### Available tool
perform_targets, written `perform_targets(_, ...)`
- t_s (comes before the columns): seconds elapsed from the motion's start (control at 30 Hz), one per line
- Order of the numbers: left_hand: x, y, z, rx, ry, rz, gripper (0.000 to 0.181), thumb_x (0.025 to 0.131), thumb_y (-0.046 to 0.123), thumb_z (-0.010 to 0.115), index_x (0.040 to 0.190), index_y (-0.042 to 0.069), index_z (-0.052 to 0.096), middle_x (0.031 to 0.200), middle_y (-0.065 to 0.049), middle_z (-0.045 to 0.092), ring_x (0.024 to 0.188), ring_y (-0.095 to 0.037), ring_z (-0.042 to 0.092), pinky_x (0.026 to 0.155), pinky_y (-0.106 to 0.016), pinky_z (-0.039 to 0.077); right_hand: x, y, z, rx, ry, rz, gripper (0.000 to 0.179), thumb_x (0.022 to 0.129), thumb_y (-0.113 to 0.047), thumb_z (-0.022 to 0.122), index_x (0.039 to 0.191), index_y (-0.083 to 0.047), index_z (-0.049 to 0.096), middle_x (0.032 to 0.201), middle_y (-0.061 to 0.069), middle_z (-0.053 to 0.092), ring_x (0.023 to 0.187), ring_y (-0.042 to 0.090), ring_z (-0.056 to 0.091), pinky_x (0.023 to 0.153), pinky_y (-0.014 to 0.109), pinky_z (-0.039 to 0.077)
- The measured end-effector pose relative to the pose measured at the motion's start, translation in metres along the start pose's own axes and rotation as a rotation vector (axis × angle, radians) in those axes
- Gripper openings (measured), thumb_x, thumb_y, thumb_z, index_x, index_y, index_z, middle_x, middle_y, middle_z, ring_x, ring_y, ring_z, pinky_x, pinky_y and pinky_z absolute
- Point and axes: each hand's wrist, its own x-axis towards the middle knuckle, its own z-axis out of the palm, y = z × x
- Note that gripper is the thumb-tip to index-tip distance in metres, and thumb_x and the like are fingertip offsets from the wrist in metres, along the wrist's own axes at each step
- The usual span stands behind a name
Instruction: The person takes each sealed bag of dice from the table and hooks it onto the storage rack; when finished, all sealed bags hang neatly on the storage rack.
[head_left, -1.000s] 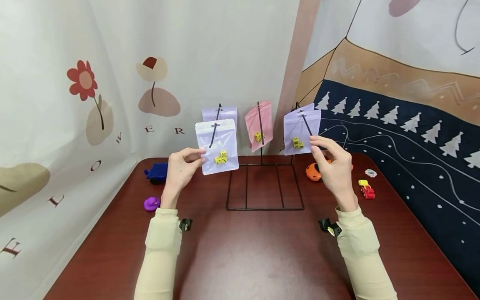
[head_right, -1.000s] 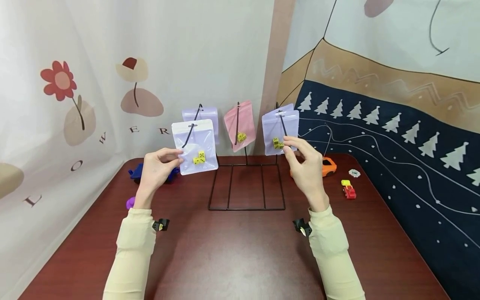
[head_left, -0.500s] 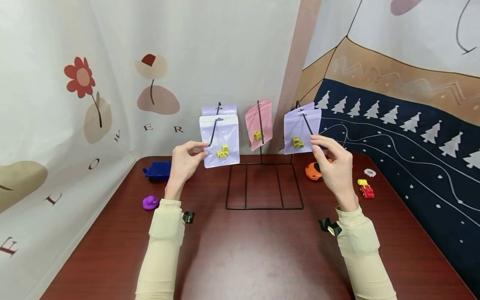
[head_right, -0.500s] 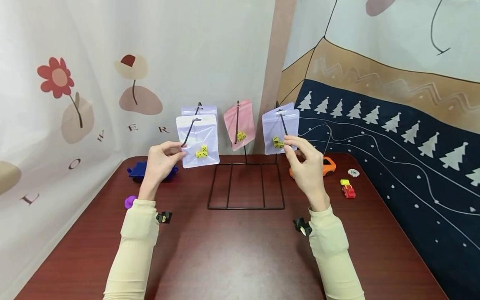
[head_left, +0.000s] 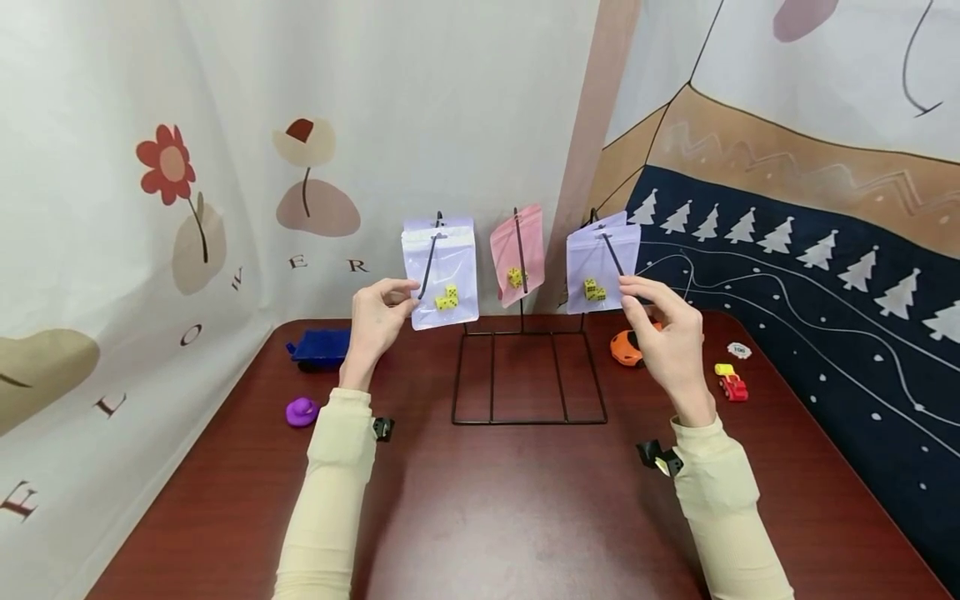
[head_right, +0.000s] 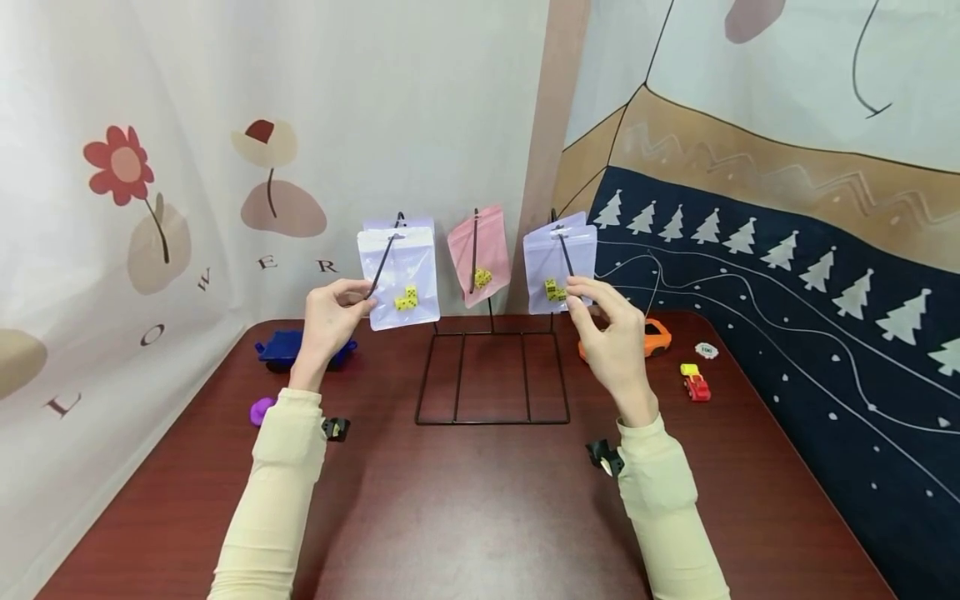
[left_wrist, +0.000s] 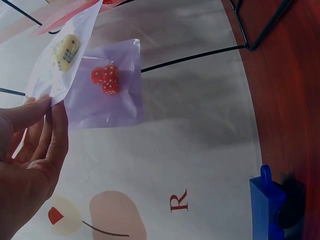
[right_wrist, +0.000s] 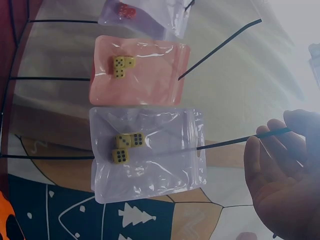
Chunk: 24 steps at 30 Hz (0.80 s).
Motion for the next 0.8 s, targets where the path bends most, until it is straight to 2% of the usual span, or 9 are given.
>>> perform_targets(0.13, 0.005, -0.001, 0.005, -0.026, -0.002, -0.031, 0.021, 0.079, -0.008, 0.070, 0.099, -0.001, 0.073, 0.086, -0.018, 0.068, 0.074, -0.026, 0.068, 0.059, -0.015, 0.052, 0.001, 0.000, 0.000, -0.005, 0.000, 0.000, 0.016, 0.088, 0.008, 0.060, 0.102, 0.012, 0.067, 0.112, 0.024, 0.063, 0.090, 0.010, 0.061, 0.073, 0.015, 0.050)
perform_targets(0.3, 0.011, -0.003, 0.008, 0.004, 0.012, -0.014, 0.022, 0.079, -0.011, 0.069, 0.098, -0.002, 0.073, 0.086, -0.019, 0.068, 0.076, -0.030, 0.068, 0.059, -0.011, 0.048, 0.001, 0.000, 0.000, -0.012, 0.007, -0.002, 0.016, 0.087, 0.012, 0.060, 0.102, 0.013, 0.066, 0.111, 0.024, 0.063, 0.093, 0.004, 0.059, 0.074, 0.013, 0.050)
perform_targets(0.47, 0.015, -0.004, 0.008, 0.025, 0.012, -0.022, 0.021, 0.079, -0.009, 0.070, 0.098, 0.000, 0.074, 0.088, -0.020, 0.069, 0.079, -0.032, 0.068, 0.059, -0.011, 0.046, 0.001, 0.000, 0.000, -0.017, 0.006, -0.009, 0.016, 0.086, 0.012, 0.060, 0.101, 0.014, 0.066, 0.111, 0.025, 0.063, 0.094, 0.004, 0.059, 0.075, 0.014, 0.050)
perform_targets(0.8, 0.020, -0.010, 0.011, 0.043, 0.014, -0.053, 0.022, 0.080, -0.006, 0.071, 0.100, 0.002, 0.074, 0.087, -0.016, 0.070, 0.078, -0.025, 0.069, 0.058, -0.013, 0.046, 0.000, 0.002, 0.000, -0.012, 0.003, -0.017, 0.017, 0.086, 0.013, 0.060, 0.101, 0.013, 0.066, 0.111, 0.024, 0.063, 0.094, 0.004, 0.059, 0.075, 0.015, 0.050)
